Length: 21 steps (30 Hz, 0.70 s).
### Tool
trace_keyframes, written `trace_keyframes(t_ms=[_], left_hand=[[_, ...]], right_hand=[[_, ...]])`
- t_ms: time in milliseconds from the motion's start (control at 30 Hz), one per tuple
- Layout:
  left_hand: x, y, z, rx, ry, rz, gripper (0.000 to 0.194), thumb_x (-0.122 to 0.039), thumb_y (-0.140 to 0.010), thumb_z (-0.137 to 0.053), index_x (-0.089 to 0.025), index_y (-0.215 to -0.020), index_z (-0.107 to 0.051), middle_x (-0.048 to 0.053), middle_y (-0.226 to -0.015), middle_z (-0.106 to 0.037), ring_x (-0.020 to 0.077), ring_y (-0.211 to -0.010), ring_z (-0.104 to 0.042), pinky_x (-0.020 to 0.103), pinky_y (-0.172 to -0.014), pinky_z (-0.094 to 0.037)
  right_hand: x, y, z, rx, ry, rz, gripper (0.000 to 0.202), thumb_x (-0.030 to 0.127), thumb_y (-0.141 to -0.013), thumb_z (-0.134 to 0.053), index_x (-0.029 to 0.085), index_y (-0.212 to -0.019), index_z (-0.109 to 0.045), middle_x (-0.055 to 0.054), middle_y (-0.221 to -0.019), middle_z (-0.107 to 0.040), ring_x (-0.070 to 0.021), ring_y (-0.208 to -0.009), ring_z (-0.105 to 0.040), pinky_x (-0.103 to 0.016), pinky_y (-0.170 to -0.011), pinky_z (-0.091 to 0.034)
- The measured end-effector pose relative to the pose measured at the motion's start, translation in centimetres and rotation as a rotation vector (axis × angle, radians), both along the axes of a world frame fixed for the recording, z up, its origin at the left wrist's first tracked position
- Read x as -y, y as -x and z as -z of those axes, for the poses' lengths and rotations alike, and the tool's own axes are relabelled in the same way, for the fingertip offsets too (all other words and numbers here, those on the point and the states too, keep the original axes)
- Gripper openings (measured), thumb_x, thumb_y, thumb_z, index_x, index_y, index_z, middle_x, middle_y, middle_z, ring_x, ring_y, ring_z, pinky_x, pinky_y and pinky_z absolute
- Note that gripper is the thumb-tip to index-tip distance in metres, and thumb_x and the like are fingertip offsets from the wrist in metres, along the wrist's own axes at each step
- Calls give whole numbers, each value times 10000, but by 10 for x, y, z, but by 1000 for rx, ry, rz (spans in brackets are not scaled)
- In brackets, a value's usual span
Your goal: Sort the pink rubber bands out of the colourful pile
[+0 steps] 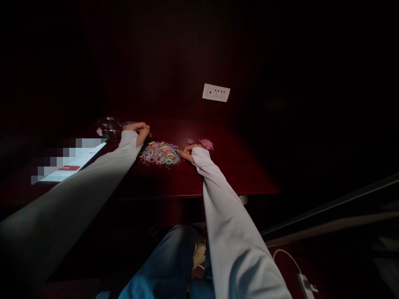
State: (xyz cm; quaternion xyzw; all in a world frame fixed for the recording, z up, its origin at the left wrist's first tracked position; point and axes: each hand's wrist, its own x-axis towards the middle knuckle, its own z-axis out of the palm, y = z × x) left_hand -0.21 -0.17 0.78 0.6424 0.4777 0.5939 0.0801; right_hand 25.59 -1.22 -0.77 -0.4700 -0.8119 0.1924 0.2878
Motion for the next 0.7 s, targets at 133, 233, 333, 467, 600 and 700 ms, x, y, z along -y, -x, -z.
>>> trace_keyframes(t_ms=[133,233,333,467,600,700], left_hand=[[5,-2,-3,-34,1,-11,346,-383,-828,-536,-199,-535,-557,-48,-424,-385,105,-447,-371,254,-538,-348],[6,-2,-3,-50,1,-9,338,-376,-834,-536,-201,-546,-563,-47,-434,-402,105,-462,-380,251,-546,-353],[7,-2,-3,-44,-5,-1,328,-363,-837,-547,-204,-551,-565,-47,-442,-418,108,-469,-395,253,-545,-355],[6,-2,-3,-43,2,17,319,-347,-838,-559,-202,-554,-569,-47,-452,-430,108,-470,-408,252,-538,-348],[-1,2,-1,-58,53,33,311,-335,-826,-570,-198,-547,-573,-47,-446,-428,103,-460,-402,247,-520,-318],[-10,5,3,-57,80,59,316,-348,-819,-581,-197,-541,-588,-42,-438,-451,99,-441,-398,248,-496,-294]], right_hand=[[1,1,-1,-128,6,40,628,741,-902,-450,211,-577,-532,13,-558,-488,-120,-572,-450,-273,-585,-321],[2,2,-1,-160,13,17,580,714,-884,-508,206,-608,-550,21,-576,-491,-112,-570,-433,-270,-587,-319],[3,5,-1,-95,35,-19,500,657,-830,-632,197,-638,-598,29,-589,-516,-99,-569,-424,-260,-594,-321],[3,8,-1,-127,61,-22,497,670,-790,-677,195,-651,-629,28,-592,-525,-99,-579,-423,-253,-589,-322],[-2,8,1,-297,78,7,551,737,-770,-650,205,-635,-606,31,-569,-476,-108,-570,-401,-268,-571,-314],[-9,4,3,-397,4,103,584,773,-798,-592,211,-639,-610,29,-566,-469,-117,-566,-412,-277,-576,-316]])
